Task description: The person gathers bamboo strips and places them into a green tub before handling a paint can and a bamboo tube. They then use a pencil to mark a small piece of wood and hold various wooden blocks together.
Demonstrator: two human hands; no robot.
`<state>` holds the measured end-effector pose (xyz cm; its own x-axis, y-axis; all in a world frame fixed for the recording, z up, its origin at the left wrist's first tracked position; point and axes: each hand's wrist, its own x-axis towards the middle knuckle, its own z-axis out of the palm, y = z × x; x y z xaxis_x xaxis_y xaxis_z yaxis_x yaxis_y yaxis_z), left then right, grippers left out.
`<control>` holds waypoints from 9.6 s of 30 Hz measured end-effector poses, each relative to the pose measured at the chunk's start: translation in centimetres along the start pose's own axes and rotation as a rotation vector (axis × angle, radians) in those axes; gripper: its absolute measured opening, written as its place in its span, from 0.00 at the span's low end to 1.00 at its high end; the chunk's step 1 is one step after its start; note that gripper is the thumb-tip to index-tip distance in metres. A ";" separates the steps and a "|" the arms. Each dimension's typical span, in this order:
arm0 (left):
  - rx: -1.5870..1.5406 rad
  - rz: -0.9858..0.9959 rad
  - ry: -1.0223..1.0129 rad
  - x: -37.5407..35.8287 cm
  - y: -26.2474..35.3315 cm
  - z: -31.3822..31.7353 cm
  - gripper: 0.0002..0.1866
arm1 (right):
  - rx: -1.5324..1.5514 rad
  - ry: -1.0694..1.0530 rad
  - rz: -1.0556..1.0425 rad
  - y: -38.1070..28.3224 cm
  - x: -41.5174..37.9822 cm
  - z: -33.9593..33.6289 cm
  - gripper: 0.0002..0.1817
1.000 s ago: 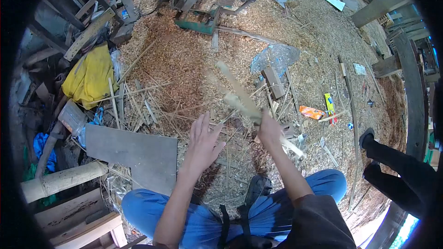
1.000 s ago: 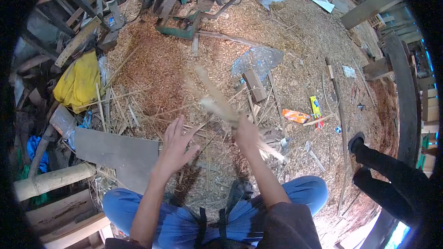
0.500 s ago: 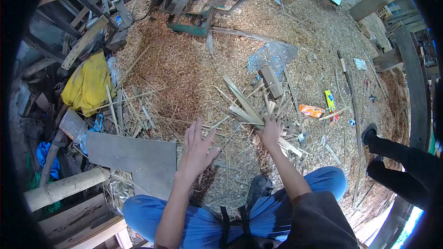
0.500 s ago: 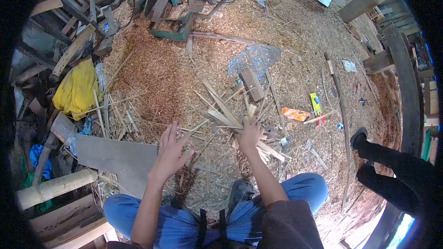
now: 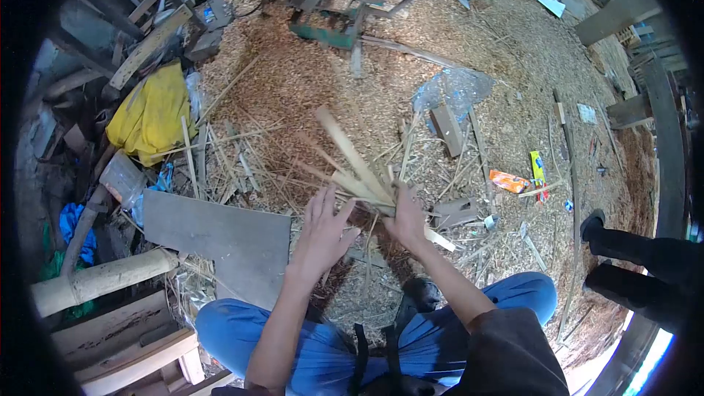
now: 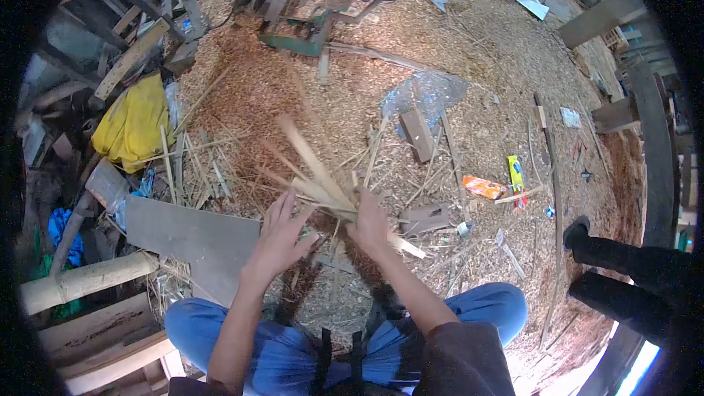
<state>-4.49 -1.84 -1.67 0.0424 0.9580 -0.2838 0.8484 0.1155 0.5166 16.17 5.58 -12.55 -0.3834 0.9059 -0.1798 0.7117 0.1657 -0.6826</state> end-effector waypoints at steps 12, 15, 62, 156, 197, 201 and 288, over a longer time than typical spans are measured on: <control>0.105 -0.264 0.293 -4.4 -4.1 -3.6 0.14 | -0.239 -0.207 -0.434 -7.3 0.7 4.2 0.47; 0.108 -0.364 0.358 -6.2 -5.4 -5.3 0.13 | -0.301 -0.341 -0.366 -11.1 1.5 5.0 0.46; -0.015 0.069 0.192 -7.0 -9.9 -4.5 0.59 | -0.723 -0.490 -0.697 -16.3 2.2 1.2 0.30; 0.031 0.177 0.342 -7.0 -1.3 -7.7 0.57 | -0.553 -0.201 -0.540 -16.7 -2.5 -4.7 0.37; 0.203 0.241 0.372 -5.2 -0.7 -5.5 0.37 | -0.451 -0.182 -0.501 -14.5 -3.8 -7.4 0.51; 0.197 0.227 0.362 -6.6 0.1 -6.0 0.37 | -0.489 -0.137 -0.529 -15.1 -4.4 -8.1 0.45; 0.116 1.913 -0.700 -99.0 161.3 41.3 0.46 | -0.097 1.058 1.565 8.7 -172.5 -96.9 0.28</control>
<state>149.95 -88.85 76.41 0.8686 -0.4367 0.2343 -0.4954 -0.7512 0.4362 145.52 -111.49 81.14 0.9968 0.0697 -0.0389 0.0540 -0.9477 -0.3145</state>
